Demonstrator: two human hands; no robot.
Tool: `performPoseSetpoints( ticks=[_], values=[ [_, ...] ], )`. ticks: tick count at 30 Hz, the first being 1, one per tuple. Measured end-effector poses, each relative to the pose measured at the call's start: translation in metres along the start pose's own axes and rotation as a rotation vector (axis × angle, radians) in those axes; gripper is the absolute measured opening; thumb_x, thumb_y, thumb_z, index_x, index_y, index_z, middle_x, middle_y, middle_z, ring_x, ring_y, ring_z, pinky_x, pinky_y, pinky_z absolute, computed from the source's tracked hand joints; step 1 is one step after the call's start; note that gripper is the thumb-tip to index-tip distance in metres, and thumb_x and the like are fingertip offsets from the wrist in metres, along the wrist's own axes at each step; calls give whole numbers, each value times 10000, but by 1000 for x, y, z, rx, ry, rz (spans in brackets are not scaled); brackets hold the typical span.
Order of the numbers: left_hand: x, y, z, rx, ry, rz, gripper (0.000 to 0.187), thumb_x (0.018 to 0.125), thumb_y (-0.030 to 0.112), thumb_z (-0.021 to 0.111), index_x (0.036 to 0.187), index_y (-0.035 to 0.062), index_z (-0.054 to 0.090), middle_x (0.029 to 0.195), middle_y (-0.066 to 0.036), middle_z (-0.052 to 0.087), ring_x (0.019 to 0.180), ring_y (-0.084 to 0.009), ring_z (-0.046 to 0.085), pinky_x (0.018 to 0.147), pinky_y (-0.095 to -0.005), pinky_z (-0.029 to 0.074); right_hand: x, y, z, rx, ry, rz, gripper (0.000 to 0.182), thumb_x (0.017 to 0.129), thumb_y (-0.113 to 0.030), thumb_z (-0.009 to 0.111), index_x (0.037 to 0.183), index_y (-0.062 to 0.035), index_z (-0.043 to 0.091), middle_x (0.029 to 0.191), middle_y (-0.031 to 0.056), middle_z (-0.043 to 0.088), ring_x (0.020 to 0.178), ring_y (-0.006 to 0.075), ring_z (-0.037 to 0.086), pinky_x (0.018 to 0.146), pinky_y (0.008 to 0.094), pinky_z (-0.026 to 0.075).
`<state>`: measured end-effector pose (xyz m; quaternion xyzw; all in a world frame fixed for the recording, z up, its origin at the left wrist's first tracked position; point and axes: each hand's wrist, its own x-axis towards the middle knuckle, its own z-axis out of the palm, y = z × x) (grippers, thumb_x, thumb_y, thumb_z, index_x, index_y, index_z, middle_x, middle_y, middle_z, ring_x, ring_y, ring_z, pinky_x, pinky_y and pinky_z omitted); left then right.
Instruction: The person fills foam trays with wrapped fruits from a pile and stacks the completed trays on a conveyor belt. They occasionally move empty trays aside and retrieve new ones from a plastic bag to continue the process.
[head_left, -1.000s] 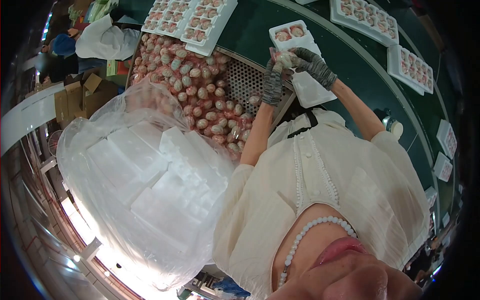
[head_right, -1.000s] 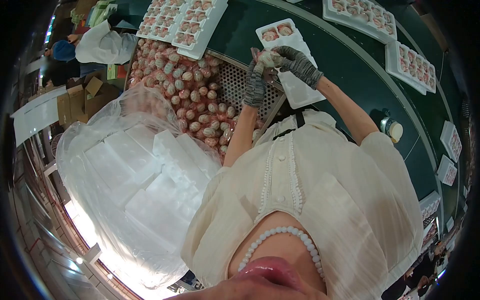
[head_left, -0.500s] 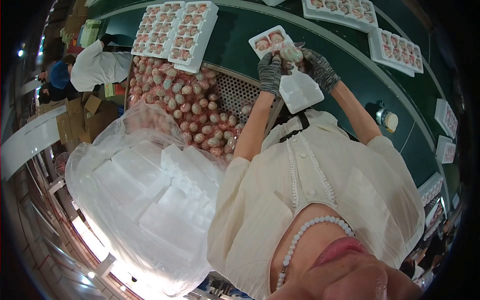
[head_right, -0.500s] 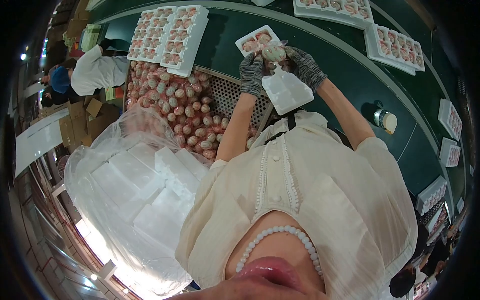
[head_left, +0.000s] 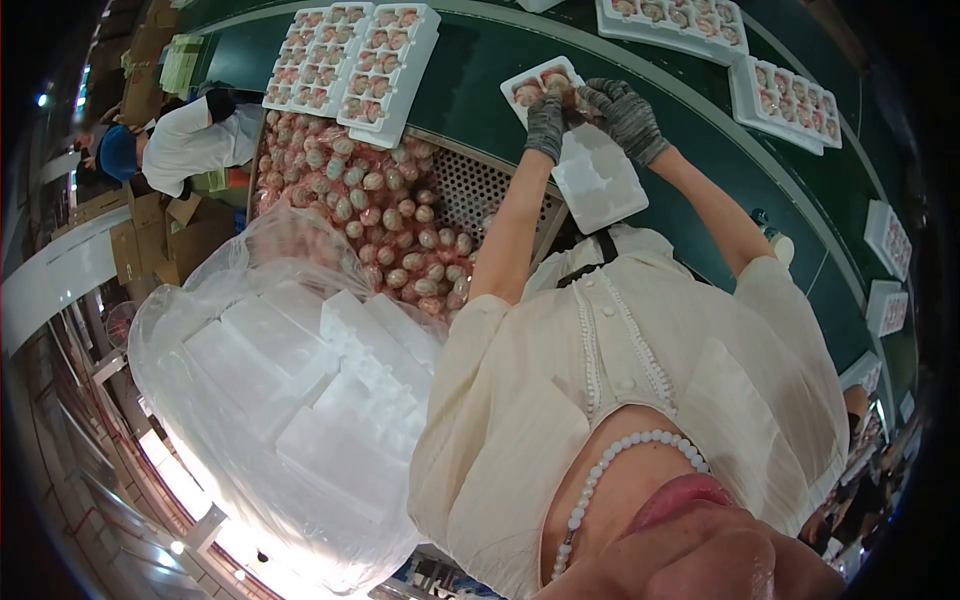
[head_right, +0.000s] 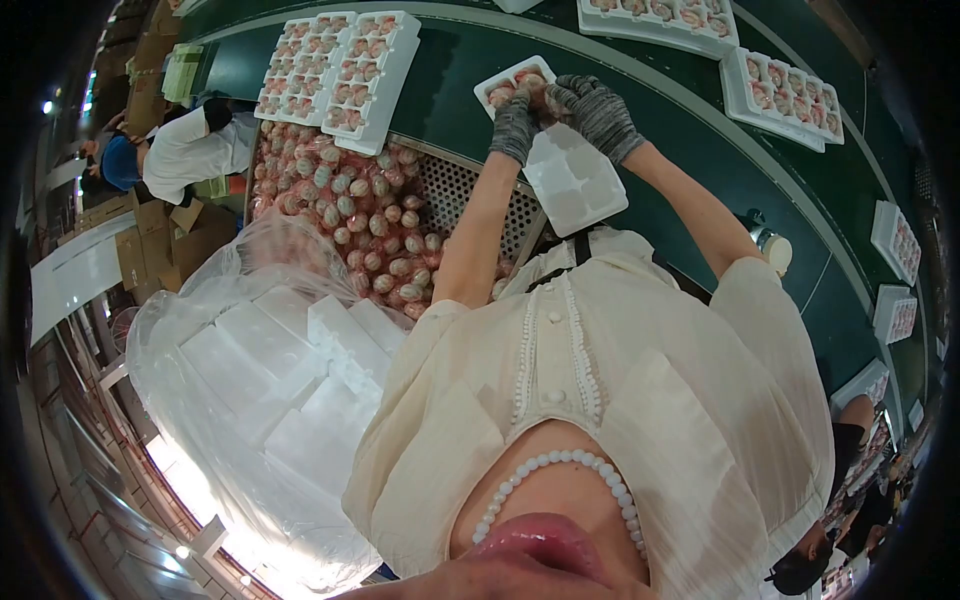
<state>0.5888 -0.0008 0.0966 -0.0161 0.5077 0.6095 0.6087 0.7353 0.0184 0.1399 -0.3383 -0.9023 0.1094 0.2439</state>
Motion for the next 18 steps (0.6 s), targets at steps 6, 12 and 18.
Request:
performPoseSetpoints(
  ticks=[6,12,18],
  values=[
    [-7,-24,-31,1053,14,954,192,759,132,546,896,8,597,794,-107,610,680,-167,573,614,-285,462,2,11,5,154,-229,41,499,617,-165,658,1084,-104,494,1030,112,499,916,291,489,805,357,413],
    [-34,-11,-23,699,95,553,173,716,80,549,854,-2,612,806,-135,606,713,-201,576,679,-301,447,4,14,11,233,-190,-42,494,593,-141,677,1053,-76,509,979,123,520,900,297,490,787,357,410],
    [-25,-24,-26,1139,97,1000,177,682,41,526,827,18,625,798,-173,585,776,-296,544,738,-352,427,34,2,-1,112,-461,180,368,632,-228,659,945,-57,569,850,171,539,814,332,517,722,381,422]
  ],
)
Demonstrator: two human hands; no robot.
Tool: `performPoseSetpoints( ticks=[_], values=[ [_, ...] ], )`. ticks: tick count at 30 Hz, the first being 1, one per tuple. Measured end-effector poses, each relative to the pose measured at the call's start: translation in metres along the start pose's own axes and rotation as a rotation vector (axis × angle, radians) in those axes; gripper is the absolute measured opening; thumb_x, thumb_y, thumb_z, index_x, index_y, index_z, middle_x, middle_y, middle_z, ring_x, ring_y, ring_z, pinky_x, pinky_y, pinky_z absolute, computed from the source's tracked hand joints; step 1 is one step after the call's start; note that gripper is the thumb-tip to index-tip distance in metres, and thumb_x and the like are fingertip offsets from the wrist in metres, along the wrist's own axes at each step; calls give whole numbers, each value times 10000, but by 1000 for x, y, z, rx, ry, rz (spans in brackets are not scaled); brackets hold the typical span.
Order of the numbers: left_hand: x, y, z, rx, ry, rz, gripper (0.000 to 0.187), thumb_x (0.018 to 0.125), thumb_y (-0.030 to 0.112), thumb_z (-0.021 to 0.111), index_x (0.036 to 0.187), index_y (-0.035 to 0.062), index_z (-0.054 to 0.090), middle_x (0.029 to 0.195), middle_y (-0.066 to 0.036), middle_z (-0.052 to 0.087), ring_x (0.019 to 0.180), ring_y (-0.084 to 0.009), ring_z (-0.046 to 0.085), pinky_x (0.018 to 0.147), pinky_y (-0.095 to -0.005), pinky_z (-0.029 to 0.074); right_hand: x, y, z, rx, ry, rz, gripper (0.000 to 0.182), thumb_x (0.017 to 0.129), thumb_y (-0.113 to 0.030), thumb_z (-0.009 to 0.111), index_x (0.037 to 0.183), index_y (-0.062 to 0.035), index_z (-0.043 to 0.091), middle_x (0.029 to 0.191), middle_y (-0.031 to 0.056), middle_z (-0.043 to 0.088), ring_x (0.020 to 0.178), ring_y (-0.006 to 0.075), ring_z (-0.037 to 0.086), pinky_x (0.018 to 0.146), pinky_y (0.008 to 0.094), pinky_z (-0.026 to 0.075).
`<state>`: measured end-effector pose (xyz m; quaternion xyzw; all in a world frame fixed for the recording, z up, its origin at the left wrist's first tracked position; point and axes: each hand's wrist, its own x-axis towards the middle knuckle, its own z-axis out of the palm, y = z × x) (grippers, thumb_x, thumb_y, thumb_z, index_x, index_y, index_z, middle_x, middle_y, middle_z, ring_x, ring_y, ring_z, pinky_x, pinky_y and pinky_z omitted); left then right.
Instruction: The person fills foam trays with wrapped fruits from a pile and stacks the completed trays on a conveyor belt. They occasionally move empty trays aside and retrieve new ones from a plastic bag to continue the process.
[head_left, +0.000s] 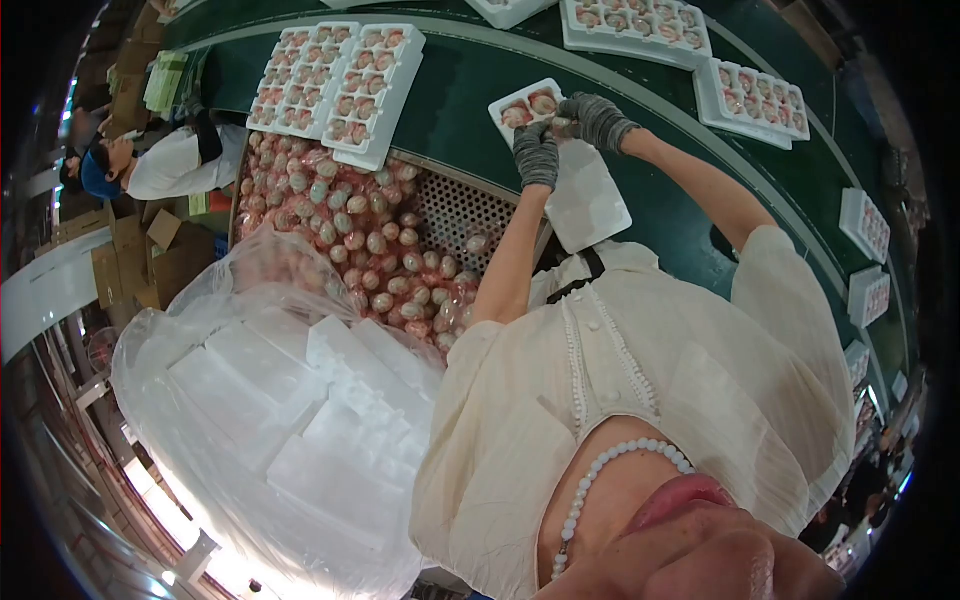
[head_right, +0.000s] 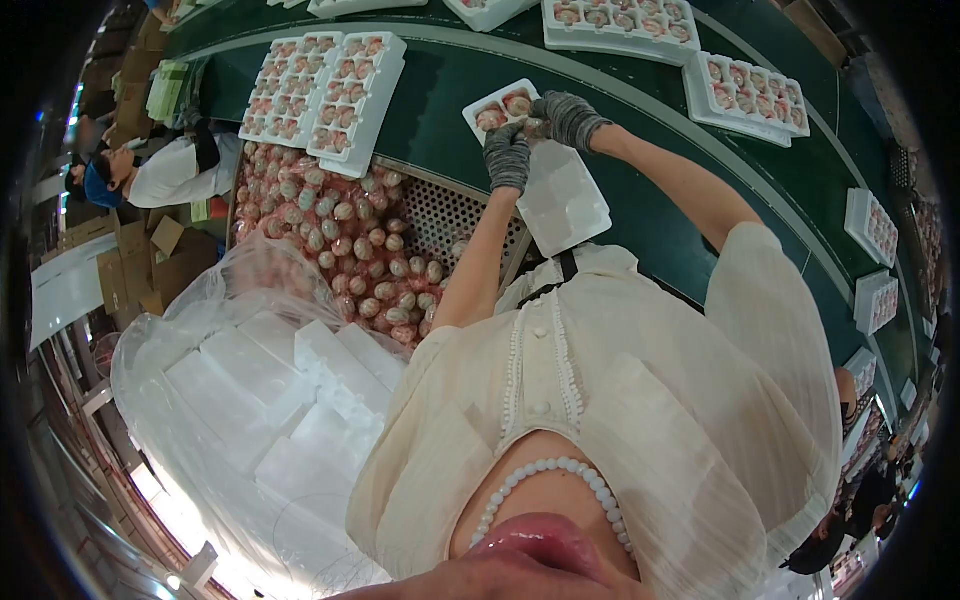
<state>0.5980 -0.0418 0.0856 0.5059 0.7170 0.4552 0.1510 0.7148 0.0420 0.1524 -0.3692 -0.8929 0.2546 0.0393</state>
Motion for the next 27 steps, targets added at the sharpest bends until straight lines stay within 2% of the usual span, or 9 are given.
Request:
performPoseSetpoints(
  ticks=[5,7,13,15,17,19,24,25,27],
  values=[
    [-1,5,-3,64,-62,6,235,680,43,494,889,24,601,840,-195,554,827,-338,511,771,-378,410,7,3,9,-209,166,-81,350,625,-252,668,884,-34,575,820,178,553,760,329,533,682,380,429],
    [-5,7,-4,46,-41,24,250,681,44,491,909,28,591,849,-193,548,833,-340,509,772,-382,410,9,-3,-9,44,-43,5,330,628,-256,663,852,-29,576,789,174,569,734,321,547,666,373,433],
    [-15,20,-14,36,-121,59,287,701,52,472,976,37,554,893,-196,527,834,-334,511,775,-396,412,17,-5,-7,-91,-147,-79,329,587,-287,659,807,-47,612,748,155,591,717,305,570,633,365,440],
    [-15,27,-15,101,-134,-133,296,709,46,462,994,30,543,897,-192,528,837,-330,512,779,-396,411,25,-11,-14,-197,-288,-84,350,600,-311,652,831,-51,613,774,128,605,732,273,580,647,347,445],
    [-17,22,-16,90,-145,-90,303,710,29,455,1003,20,534,900,-178,530,840,-314,519,782,-381,414,23,-11,-15,-167,-276,-116,338,587,-288,678,824,-54,613,739,142,601,704,291,577,611,358,444],
    [-20,18,-16,-101,-60,36,305,715,13,446,1008,10,530,893,-166,537,838,-291,527,780,-363,422,9,-16,-9,-158,-123,-5,348,600,-276,675,852,-54,586,752,153,583,705,307,569,634,362,445],
    [-22,1,-14,-71,-105,92,288,725,6,441,997,-12,535,888,-159,549,773,-245,549,726,-324,452,-23,-21,-9,-227,259,192,484,577,-401,674,881,-39,568,844,168,591,788,304,579,673,356,459],
    [-23,1,-14,-110,-106,60,269,739,15,446,991,-16,538,885,-153,549,753,-228,550,703,-315,458,-22,-18,-6,-222,258,196,484,577,-401,674,881,-39,568,844,168,591,788,304,579,673,356,459],
    [-24,4,-14,-150,-115,38,252,753,25,451,985,-20,541,881,-147,549,734,-211,551,681,-305,464,-19,-10,-4,181,-75,445,506,568,-409,671,886,-30,567,852,173,591,807,293,582,694,365,462]
  ],
)
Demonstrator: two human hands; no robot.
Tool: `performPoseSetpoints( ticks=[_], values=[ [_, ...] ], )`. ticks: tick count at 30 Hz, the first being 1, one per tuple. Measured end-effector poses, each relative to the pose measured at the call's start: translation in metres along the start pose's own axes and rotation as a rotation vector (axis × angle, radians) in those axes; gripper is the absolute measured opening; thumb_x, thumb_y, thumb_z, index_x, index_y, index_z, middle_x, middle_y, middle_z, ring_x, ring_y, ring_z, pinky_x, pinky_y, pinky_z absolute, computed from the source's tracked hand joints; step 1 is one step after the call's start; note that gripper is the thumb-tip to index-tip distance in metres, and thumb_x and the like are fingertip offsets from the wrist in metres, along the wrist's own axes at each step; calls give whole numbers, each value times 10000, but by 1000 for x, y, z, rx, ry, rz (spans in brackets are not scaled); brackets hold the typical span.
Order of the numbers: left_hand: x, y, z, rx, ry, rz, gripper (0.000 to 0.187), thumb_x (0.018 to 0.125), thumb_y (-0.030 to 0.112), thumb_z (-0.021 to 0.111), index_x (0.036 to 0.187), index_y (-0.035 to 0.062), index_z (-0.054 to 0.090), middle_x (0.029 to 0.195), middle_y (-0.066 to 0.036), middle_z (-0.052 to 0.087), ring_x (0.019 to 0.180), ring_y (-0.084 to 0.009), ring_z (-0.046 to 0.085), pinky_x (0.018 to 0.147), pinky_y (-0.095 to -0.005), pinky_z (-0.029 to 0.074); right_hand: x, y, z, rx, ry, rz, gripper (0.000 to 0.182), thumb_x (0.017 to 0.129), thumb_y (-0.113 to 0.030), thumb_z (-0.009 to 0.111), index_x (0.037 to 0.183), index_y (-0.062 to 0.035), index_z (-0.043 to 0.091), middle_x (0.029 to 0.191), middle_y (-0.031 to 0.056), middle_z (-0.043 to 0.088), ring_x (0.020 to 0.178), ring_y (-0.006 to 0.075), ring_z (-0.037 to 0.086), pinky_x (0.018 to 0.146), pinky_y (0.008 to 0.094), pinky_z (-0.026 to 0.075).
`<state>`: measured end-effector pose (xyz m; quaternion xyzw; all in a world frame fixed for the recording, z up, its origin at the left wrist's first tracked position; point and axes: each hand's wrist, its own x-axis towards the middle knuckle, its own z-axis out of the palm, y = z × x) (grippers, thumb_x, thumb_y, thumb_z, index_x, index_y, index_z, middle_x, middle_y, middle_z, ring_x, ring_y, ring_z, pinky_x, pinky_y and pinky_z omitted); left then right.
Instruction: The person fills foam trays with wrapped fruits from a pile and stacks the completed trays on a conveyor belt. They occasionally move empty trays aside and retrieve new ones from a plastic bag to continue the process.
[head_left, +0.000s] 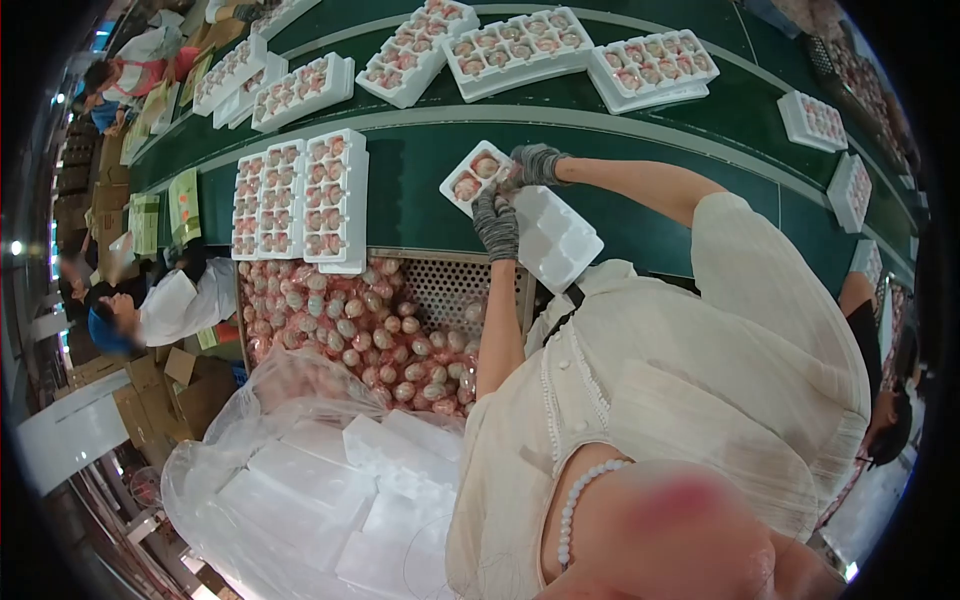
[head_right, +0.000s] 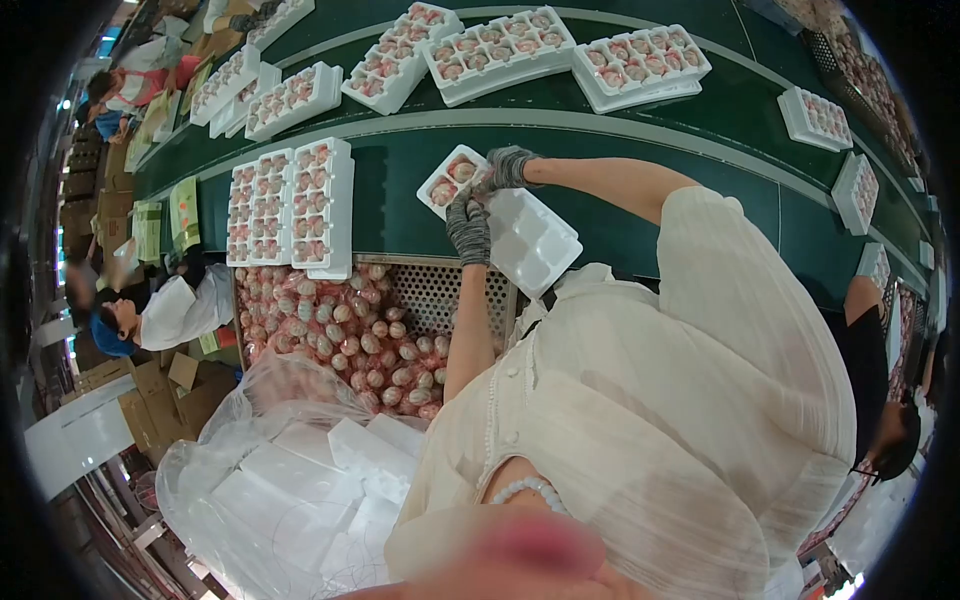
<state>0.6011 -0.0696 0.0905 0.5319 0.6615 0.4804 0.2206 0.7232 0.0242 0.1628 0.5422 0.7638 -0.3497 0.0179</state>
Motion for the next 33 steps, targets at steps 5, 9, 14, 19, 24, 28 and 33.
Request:
performPoseSetpoints(
  ticks=[5,9,14,19,24,28,33],
  values=[
    [-7,20,-5,-126,20,-92,228,766,51,485,972,-29,541,905,-140,537,806,-227,540,739,-309,444,-6,-3,7,-239,185,-148,357,616,-338,642,801,-35,604,803,167,600,780,286,590,667,358,476],
    [-10,19,-1,-122,39,-139,228,760,23,507,975,-45,540,919,-124,541,816,-196,552,751,-290,451,-7,-3,16,-268,234,-255,266,657,-253,623,797,-29,601,694,163,588,694,300,594,616,372,478],
    [-11,16,0,-92,28,-71,205,716,10,507,906,-51,553,870,-142,510,800,-243,512,742,-321,426,9,-6,15,-353,117,-303,228,614,-226,626,761,-53,601,698,153,575,666,300,578,608,367,459],
    [-6,14,4,230,-48,-27,234,732,48,492,944,-37,544,858,-181,493,800,-308,468,756,-370,387,37,-5,29,-349,82,-424,237,603,-240,632,734,-46,597,617,156,576,605,306,582,551,367,459],
    [-8,15,6,287,56,134,238,734,48,496,958,-11,553,808,-163,512,780,-296,479,735,-367,403,30,-9,25,-272,2,-229,251,645,-189,620,855,-58,581,754,151,600,662,295,582,579,329,465],
    [-12,7,9,109,-29,-4,221,731,55,495,939,6,554,806,-162,516,761,-288,483,703,-352,408,8,-14,8,-463,17,-324,208,755,-228,497,847,-62,583,759,146,604,665,288,583,587,346,461],
    [6,23,4,393,-202,33,223,701,62,509,920,44,550,847,-163,527,774,-309,509,676,-350,417,51,-14,29,-656,-155,-293,258,663,-271,591,771,-37,579,694,132,597,640,274,590,529,356,467]
  ],
)
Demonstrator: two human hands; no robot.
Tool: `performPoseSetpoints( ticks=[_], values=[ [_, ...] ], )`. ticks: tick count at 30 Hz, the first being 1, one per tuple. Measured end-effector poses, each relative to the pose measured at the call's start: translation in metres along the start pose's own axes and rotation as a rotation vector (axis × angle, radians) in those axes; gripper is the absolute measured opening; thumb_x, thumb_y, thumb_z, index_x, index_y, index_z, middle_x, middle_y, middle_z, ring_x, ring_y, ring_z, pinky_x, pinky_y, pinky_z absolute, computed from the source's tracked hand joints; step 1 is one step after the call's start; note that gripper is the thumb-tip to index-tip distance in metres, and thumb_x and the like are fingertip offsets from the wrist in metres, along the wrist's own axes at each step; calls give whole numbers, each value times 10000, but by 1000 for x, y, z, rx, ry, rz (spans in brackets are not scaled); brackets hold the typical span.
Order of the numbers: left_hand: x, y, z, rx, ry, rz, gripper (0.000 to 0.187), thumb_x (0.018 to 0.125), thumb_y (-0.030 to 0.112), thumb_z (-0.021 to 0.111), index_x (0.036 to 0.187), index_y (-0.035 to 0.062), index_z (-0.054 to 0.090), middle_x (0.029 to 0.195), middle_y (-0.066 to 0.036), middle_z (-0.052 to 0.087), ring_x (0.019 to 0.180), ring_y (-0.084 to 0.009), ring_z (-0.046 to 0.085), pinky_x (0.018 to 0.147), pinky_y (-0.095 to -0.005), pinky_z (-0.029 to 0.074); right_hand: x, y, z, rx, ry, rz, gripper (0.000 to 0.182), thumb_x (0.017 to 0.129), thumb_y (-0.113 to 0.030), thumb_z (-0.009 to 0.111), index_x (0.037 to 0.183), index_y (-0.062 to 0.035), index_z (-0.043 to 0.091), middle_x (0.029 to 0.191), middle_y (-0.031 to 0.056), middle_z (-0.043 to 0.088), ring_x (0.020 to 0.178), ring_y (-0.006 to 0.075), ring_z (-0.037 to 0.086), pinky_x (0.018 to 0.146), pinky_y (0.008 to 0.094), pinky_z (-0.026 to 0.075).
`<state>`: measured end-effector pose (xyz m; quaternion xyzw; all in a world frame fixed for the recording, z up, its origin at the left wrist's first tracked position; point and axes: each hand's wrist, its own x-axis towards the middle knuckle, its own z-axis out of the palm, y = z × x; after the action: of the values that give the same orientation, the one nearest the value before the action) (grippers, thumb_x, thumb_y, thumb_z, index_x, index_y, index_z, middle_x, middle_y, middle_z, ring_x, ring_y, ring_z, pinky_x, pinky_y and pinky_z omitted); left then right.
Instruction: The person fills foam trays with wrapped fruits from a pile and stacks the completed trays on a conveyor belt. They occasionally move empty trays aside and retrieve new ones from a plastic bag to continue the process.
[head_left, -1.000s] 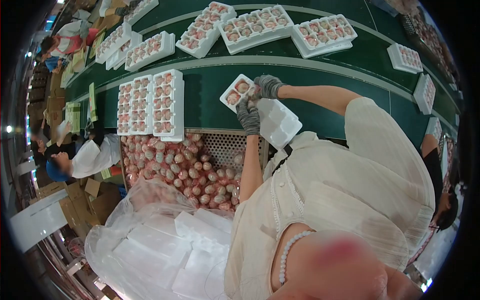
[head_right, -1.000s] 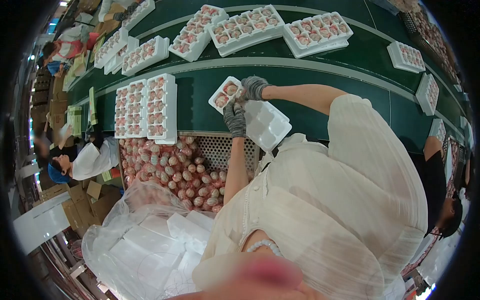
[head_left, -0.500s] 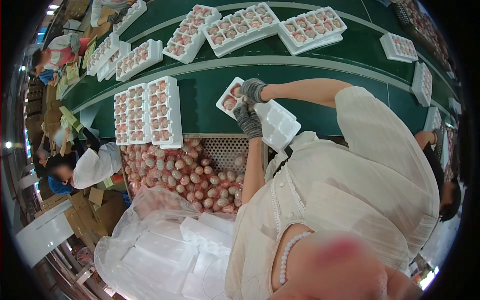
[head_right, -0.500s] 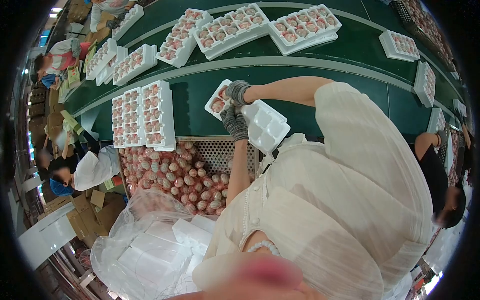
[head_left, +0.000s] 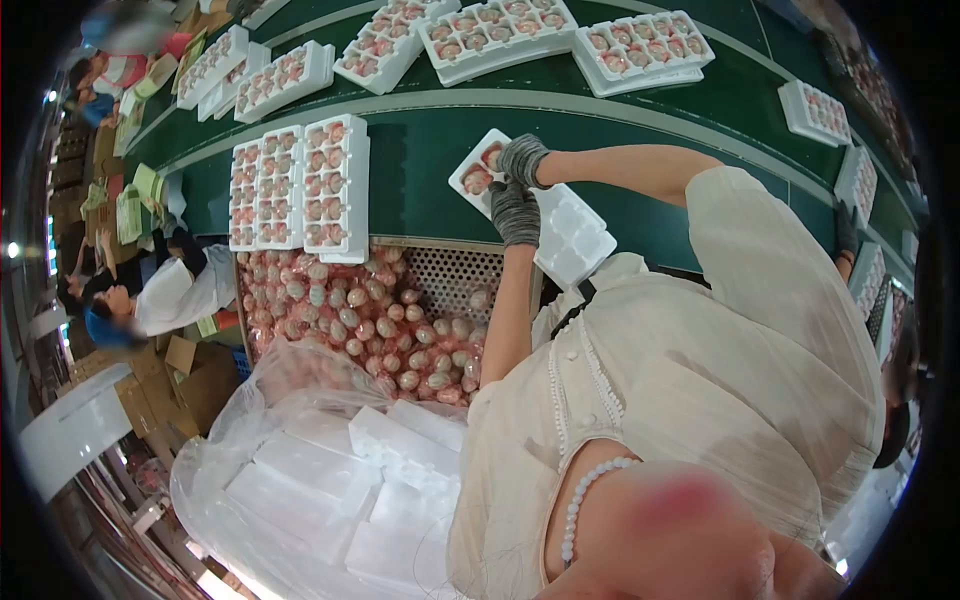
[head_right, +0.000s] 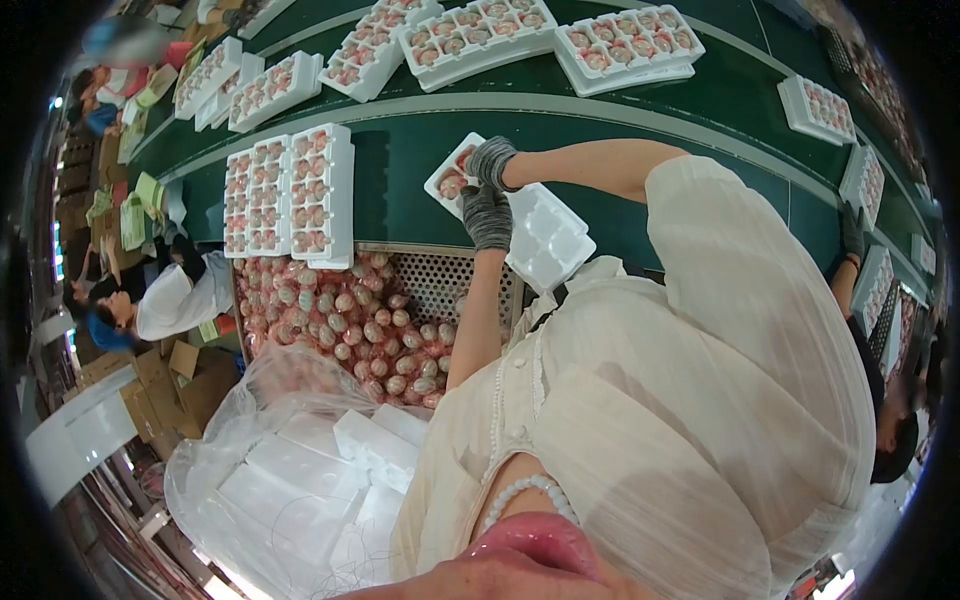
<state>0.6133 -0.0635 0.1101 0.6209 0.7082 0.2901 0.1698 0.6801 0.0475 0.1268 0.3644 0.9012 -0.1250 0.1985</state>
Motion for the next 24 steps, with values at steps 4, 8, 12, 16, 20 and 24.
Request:
performPoseSetpoints(
  ticks=[4,8,12,16,20,24],
  values=[
    [5,-10,18,-115,98,99,283,705,71,470,983,63,516,902,-169,537,823,-318,515,696,-382,418,-25,-19,-20,38,168,-76,384,676,-390,509,890,-78,576,847,134,597,761,271,582,644,350,466],
    [-20,-29,25,62,319,181,276,690,80,486,959,55,537,875,-171,546,833,-326,512,736,-404,415,-22,-11,-13,-8,103,-185,309,647,-328,607,815,-69,588,777,159,590,713,302,573,622,381,461],
    [-39,-30,24,-156,522,70,242,681,69,501,913,32,557,860,-178,542,815,-333,514,730,-402,425,-19,3,9,26,249,-122,267,708,-283,573,853,-60,579,771,164,592,739,303,575,646,398,455],
    [-41,-23,2,-358,362,49,250,688,57,500,928,9,550,858,-180,542,775,-336,524,717,-404,430,-14,15,12,32,205,-153,284,691,-294,603,836,-50,588,779,152,598,742,300,579,642,382,464],
    [-40,-18,2,-103,360,3,326,706,162,536,998,18,522,867,-180,543,795,-320,533,722,-396,437,-21,2,-4,-77,125,-64,332,662,-340,630,830,-55,598,761,153,601,728,295,586,641,372,475],
    [-29,-3,-5,152,70,-91,464,704,303,562,1081,47,478,906,-169,538,835,-293,543,725,-387,445,-17,11,-4,-48,0,-89,272,709,-318,573,776,-55,597,730,132,599,673,293,562,611,369,447]
  ],
)
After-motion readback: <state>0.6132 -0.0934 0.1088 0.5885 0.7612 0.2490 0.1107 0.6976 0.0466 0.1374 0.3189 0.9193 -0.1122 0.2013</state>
